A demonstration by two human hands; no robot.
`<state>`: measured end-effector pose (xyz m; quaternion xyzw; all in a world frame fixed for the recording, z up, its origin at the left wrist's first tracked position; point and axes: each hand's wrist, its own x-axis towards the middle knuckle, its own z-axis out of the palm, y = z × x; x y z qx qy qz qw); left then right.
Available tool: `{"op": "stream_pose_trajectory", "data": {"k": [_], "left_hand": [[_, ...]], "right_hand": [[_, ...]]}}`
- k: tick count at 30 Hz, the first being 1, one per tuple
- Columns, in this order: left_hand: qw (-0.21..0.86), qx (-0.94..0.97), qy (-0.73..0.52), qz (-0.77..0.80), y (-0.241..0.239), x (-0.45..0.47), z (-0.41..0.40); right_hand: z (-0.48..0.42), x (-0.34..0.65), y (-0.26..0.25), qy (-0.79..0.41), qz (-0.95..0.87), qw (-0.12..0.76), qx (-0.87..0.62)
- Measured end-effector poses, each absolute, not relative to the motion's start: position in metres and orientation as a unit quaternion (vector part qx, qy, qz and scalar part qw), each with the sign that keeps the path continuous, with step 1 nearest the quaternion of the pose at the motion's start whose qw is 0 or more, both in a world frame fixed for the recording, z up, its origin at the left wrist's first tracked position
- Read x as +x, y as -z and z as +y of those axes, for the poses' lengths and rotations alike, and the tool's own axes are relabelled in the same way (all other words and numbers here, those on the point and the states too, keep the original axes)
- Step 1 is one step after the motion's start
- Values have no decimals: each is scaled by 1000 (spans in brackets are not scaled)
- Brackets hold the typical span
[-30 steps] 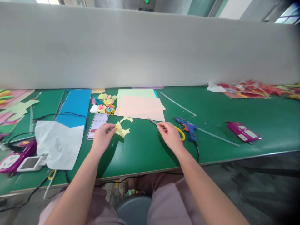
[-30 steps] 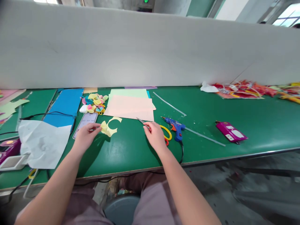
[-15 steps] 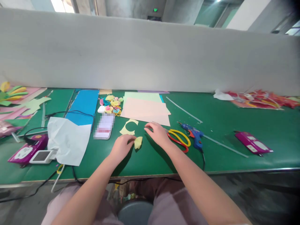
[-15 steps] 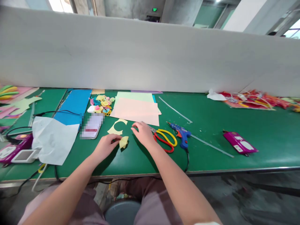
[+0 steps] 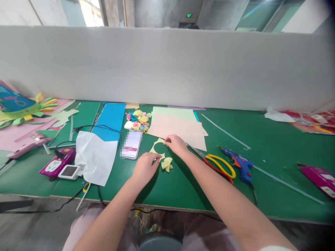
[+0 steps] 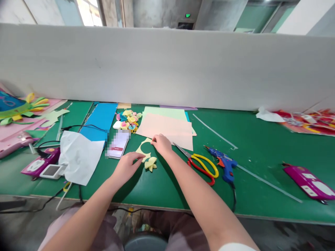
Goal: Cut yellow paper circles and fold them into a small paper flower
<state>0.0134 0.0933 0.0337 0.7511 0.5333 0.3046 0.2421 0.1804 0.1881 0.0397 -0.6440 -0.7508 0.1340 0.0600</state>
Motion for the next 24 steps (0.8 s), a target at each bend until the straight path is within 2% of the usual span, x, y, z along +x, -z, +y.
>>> {"op": "stream_pose_trajectory", "data": {"k": [7,17,24], "left_hand": [[217,750,-299,549,-37,13,107],[211,741,-304,561,-40,11,121],[209,753,-286,555,-32,18,122]], "right_hand": [[199,180,-38,-168,-753,50,-634],[183,181,-33,-171,-750,103,-631],[190,176,-38,-265,-728,81,-628]]}}
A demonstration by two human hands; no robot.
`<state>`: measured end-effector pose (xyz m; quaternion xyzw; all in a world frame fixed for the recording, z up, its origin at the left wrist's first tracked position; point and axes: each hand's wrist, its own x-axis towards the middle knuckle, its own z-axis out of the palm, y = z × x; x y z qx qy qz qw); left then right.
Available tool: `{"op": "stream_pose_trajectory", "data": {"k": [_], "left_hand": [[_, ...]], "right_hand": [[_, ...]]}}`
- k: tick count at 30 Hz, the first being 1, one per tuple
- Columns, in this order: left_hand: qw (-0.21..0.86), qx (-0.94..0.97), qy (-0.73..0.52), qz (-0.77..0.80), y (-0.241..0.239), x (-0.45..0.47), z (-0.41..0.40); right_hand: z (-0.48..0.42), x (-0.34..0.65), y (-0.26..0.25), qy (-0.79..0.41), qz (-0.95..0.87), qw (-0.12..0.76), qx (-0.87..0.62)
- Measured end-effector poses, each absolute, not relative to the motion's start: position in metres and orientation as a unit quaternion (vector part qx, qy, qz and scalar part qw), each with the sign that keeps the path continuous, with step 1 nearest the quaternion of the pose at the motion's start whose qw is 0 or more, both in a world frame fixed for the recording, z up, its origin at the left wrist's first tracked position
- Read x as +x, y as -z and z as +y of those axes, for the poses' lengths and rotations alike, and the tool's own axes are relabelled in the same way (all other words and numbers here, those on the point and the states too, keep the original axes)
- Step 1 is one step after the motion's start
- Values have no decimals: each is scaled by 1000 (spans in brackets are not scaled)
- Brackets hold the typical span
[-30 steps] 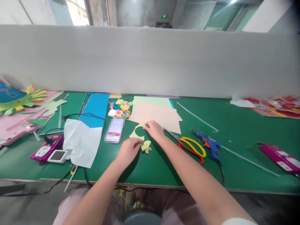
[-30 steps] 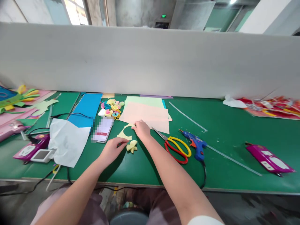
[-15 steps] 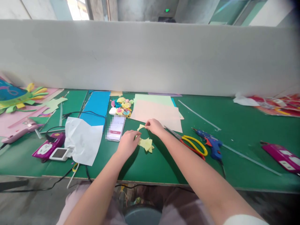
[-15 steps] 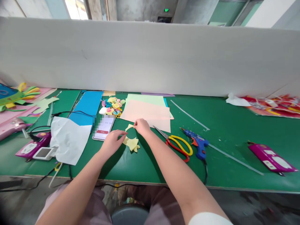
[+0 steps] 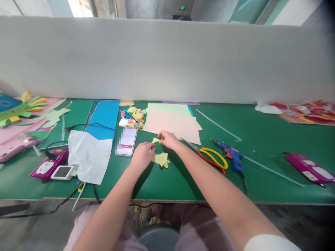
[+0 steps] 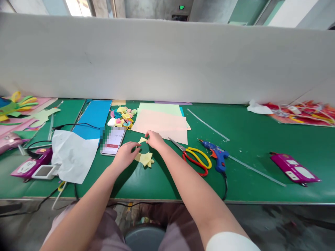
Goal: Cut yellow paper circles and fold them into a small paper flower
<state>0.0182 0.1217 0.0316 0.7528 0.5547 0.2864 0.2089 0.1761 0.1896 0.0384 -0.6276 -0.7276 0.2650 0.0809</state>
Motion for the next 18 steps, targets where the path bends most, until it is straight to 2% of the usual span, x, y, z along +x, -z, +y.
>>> {"op": "stream_pose_trajectory", "data": {"k": [5,13,18], "left_hand": [[215,739,-311,557,-34,16,123],[223,703,-380,559,-44,11,118],[221,681,-418,559,-50,13,115]], "right_hand": [[190,180,-47,-339,-717,93,-602],[174,181,-83,-395,-692,227,-561],[164,177,-99,-413,-706,261,-513]]}}
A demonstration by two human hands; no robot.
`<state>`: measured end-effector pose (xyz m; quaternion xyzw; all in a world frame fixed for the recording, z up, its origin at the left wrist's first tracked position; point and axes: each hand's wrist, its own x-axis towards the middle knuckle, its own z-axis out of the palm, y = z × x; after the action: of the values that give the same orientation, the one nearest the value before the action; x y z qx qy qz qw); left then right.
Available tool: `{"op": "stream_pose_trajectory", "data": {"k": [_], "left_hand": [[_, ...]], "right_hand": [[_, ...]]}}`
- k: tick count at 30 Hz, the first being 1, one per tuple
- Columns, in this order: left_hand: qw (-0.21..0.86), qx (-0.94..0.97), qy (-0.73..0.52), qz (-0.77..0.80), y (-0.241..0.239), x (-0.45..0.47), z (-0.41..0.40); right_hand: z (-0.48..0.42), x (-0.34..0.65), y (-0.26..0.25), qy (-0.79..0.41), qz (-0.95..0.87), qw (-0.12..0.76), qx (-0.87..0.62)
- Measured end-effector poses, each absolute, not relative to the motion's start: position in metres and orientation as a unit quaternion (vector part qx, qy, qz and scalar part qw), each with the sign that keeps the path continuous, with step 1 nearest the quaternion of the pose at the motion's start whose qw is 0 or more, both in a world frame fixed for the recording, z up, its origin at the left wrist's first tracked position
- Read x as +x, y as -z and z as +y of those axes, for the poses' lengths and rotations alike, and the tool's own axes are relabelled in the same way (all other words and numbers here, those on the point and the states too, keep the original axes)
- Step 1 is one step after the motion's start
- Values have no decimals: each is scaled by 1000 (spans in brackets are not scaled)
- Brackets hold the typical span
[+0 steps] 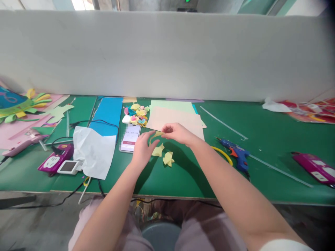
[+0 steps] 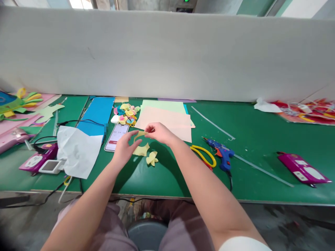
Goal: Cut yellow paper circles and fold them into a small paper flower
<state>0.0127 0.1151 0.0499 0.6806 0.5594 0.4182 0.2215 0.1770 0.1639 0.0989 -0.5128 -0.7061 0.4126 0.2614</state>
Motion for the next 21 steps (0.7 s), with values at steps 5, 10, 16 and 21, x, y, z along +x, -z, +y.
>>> {"op": "stream_pose_trajectory", "data": {"k": [5,10,16,21], "left_hand": [[248,671,-445,539,-53,18,111],[274,661,-470,518,-56,28,108],[263,657,-487,512,-55,29,103],[237,688,-481,488,-52,33,92]], "right_hand": [[153,180,-105,-394,-725,268,-497],[143,184,-110,-359,-716,305,-516],[120,210,-98,-352,-656,364,-560],[100,213,-77,-406,-593,359,-595]]}}
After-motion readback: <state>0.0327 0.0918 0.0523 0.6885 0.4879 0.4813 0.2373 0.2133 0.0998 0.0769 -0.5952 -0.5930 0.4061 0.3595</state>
